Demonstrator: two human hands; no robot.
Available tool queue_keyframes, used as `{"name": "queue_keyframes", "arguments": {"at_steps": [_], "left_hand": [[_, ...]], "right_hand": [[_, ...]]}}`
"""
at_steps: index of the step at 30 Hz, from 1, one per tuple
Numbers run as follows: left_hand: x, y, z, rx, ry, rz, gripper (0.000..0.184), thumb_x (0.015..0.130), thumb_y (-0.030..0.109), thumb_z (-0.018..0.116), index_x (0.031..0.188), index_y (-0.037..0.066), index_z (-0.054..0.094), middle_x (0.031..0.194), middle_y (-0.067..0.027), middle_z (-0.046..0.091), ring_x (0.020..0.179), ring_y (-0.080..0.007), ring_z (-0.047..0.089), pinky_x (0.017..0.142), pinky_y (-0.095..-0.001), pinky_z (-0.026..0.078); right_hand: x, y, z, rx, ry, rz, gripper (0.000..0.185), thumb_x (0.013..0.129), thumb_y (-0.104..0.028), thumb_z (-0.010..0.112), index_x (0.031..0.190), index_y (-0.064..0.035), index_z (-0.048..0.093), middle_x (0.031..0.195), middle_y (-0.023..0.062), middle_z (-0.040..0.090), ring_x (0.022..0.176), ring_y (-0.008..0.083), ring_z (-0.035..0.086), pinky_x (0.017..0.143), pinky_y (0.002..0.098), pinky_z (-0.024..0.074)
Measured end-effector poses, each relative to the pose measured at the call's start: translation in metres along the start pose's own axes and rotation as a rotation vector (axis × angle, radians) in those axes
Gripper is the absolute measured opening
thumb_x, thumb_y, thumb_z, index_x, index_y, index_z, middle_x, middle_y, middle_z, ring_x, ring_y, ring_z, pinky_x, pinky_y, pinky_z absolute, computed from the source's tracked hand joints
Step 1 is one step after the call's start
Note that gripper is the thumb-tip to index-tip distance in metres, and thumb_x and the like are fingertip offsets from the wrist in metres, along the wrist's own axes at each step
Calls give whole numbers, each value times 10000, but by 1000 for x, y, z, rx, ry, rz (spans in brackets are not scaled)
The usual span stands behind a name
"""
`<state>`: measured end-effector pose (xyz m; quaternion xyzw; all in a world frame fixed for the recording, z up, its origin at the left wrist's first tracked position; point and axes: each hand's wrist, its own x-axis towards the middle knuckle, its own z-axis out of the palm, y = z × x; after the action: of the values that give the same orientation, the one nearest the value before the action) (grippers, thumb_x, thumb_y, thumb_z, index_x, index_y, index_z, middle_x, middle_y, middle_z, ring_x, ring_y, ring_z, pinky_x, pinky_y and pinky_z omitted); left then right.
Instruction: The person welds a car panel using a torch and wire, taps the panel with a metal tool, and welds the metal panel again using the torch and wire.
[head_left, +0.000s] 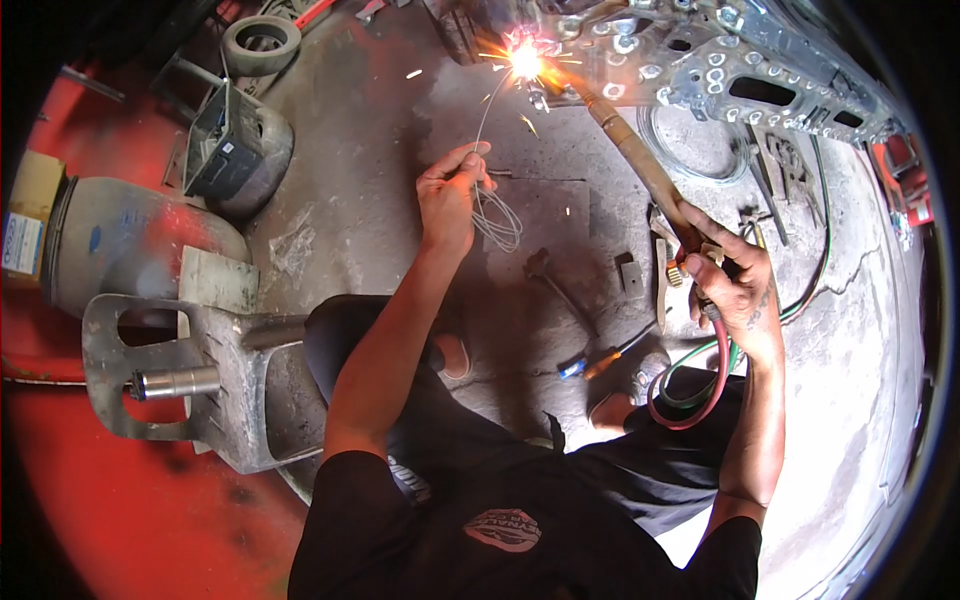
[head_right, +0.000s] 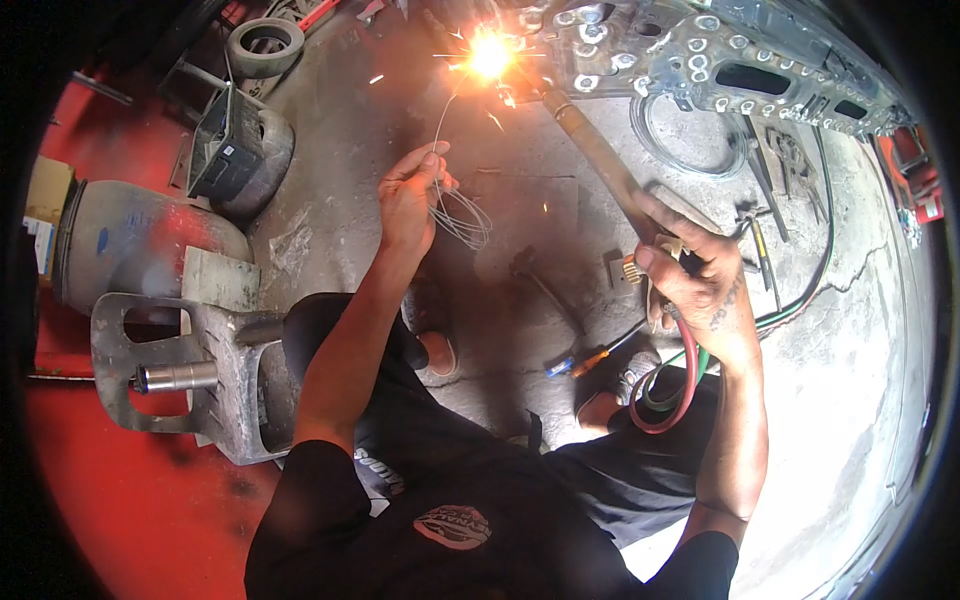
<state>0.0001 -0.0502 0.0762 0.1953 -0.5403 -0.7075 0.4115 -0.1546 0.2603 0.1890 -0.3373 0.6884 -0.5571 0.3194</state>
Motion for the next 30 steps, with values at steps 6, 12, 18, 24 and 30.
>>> {"name": "queue_keyframes", "arguments": {"at_steps": [6, 12, 18, 24, 30], "left_hand": [[0, 1, 1, -11, 6, -4, 188, 971, 34, 622, 1115, -59, 700, 800, -38, 615, 690, -140, 580, 716, -322, 542], [-2, 4, 4, -14, 46, -6, 177, 969, 0, 603, 1093, -73, 707, 777, -39, 593, 663, -133, 560, 668, -297, 518], [1, 10, -7, -113, 102, 62, 145, 958, 3, 618, 1049, -76, 699, 772, -49, 605, 682, -140, 579, 664, -327, 534], [2, 25, -21, -179, 103, 36, 181, 960, 59, 635, 1080, -69, 680, 793, -57, 618, 687, -177, 615, 708, -359, 555], [-11, 49, -11, -8, 46, 28, 194, 941, 27, 635, 1104, -57, 699, 806, -45, 645, 725, -144, 614, 736, -314, 543]], "right_hand": [[1, 2, 1, -1, 1, -7, 498, 920, -139, 704, 1385, -6, 586, 726, 2, 598, 535, 70, 556, 496, 230, 456], [0, 0, 2, -2, 6, 2, 496, 919, -137, 706, 1381, -2, 588, 725, 6, 602, 534, 70, 559, 493, 229, 453], [-3, 2, -7, 42, -65, 31, 523, 902, -140, 747, 1384, -15, 588, 721, 19, 633, 512, 71, 568, 473, 220, 449], [-6, 4, -12, 49, -114, 66, 553, 881, -95, 761, 1399, -32, 577, 695, 2, 628, 508, 57, 559, 449, 215, 429], [-13, -7, -9, -26, -117, 46, 540, 876, -79, 751, 1390, -41, 588, 699, -2, 641, 500, 49, 549, 443, 213, 422]]}}
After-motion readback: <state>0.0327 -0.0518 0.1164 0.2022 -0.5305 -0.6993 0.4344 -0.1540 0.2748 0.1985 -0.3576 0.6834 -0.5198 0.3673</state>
